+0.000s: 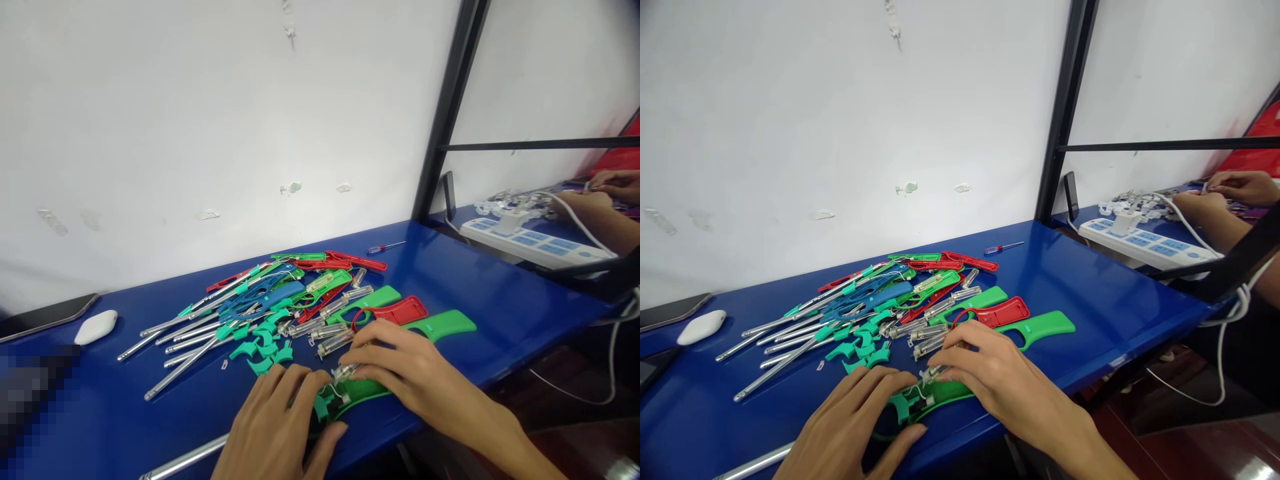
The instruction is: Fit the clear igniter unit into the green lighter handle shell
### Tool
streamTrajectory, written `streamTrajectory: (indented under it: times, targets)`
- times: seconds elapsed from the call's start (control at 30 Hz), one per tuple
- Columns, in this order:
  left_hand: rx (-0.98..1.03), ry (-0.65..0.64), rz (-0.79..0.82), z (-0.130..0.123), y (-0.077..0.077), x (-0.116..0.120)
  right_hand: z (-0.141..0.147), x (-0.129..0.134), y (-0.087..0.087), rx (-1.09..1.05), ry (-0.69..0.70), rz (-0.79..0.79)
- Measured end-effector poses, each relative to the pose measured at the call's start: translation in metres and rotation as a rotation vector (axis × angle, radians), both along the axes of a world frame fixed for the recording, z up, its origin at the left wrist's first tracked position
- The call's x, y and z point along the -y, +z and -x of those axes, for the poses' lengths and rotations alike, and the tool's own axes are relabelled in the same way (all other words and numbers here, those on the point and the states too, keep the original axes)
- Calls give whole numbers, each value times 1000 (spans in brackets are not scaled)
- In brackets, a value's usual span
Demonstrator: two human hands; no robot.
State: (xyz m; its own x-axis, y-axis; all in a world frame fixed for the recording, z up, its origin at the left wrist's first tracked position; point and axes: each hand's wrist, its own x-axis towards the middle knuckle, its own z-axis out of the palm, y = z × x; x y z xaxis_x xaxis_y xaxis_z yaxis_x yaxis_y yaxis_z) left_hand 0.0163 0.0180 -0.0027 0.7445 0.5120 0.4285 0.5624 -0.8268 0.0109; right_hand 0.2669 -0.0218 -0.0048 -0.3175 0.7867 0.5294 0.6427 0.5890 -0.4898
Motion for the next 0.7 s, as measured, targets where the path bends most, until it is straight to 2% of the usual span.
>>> streamTrajectory:
  times: [0.7]
  targets:
    - [-8,-3,-28,1,-2,-2,2,4,6,16,-46,184]
